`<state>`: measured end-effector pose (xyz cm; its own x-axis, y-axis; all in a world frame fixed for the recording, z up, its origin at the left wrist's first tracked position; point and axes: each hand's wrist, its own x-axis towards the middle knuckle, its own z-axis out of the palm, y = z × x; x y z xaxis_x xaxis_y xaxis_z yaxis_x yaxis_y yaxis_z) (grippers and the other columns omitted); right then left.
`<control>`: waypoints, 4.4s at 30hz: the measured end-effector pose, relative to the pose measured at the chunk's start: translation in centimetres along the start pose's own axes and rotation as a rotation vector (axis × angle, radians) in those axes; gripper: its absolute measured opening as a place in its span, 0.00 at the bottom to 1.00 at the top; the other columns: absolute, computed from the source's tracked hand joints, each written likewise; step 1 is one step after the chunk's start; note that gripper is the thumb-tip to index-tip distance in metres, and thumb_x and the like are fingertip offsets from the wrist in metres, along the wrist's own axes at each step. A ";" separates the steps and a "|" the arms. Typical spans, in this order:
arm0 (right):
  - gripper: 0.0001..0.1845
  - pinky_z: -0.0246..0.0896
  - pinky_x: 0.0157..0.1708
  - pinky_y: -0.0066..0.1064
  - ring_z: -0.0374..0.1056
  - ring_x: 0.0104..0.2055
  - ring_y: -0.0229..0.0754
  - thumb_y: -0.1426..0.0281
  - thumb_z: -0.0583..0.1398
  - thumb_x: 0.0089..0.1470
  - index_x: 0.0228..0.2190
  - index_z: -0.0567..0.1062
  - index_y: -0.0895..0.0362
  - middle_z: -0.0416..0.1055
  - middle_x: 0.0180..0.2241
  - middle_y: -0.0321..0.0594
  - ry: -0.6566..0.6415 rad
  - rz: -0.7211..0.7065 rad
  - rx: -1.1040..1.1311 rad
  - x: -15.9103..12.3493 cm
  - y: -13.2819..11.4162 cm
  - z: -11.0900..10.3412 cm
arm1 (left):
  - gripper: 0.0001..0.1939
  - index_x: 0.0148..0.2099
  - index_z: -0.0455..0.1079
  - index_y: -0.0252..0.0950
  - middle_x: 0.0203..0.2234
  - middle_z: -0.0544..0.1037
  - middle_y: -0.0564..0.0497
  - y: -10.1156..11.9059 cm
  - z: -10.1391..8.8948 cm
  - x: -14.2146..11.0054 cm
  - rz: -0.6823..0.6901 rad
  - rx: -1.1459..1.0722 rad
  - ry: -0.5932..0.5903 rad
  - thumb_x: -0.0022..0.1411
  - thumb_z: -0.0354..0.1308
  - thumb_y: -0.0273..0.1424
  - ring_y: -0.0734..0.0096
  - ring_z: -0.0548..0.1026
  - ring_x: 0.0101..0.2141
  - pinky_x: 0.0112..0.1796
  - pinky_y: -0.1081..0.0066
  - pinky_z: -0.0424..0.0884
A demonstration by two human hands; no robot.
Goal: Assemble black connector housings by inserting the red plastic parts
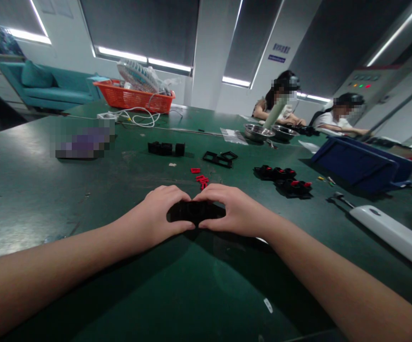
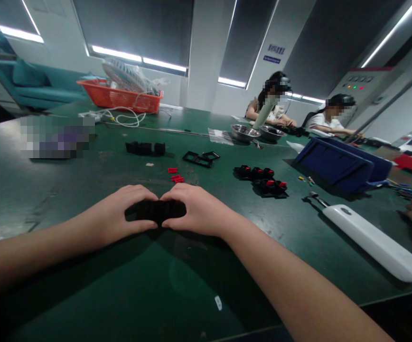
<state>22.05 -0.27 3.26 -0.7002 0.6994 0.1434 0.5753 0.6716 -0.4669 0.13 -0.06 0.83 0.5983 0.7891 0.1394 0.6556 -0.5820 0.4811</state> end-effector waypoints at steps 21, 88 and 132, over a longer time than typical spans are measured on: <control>0.19 0.64 0.49 0.38 0.70 0.48 0.46 0.71 0.67 0.50 0.46 0.76 0.58 0.74 0.45 0.46 -0.016 0.016 -0.008 0.0 -0.1 0.0 | 0.15 0.45 0.73 0.36 0.42 0.78 0.45 0.0 0.0 -0.1 0.017 0.003 0.009 0.56 0.62 0.37 0.54 0.73 0.46 0.50 0.56 0.68; 0.25 0.64 0.49 0.37 0.69 0.48 0.46 0.64 0.70 0.50 0.48 0.76 0.62 0.75 0.45 0.47 -0.031 -0.008 -0.043 0.0 -0.2 -0.2 | 0.17 0.47 0.73 0.34 0.42 0.75 0.43 -0.8 0.7 -0.2 0.053 0.028 0.028 0.57 0.62 0.37 0.51 0.70 0.47 0.50 0.53 0.66; 0.18 0.64 0.47 0.34 0.71 0.44 0.44 0.71 0.67 0.50 0.45 0.78 0.63 0.75 0.42 0.46 -0.013 0.017 -0.100 -0.2 -0.3 -0.1 | 0.16 0.45 0.72 0.37 0.40 0.74 0.45 -0.6 0.3 -0.5 0.074 -0.027 0.065 0.57 0.60 0.39 0.53 0.69 0.46 0.49 0.54 0.66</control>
<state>22.12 -0.57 3.48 -0.6952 0.7079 0.1248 0.6258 0.6815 -0.3794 -0.41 -0.19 0.19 0.6131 0.7555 0.2308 0.5972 -0.6345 0.4906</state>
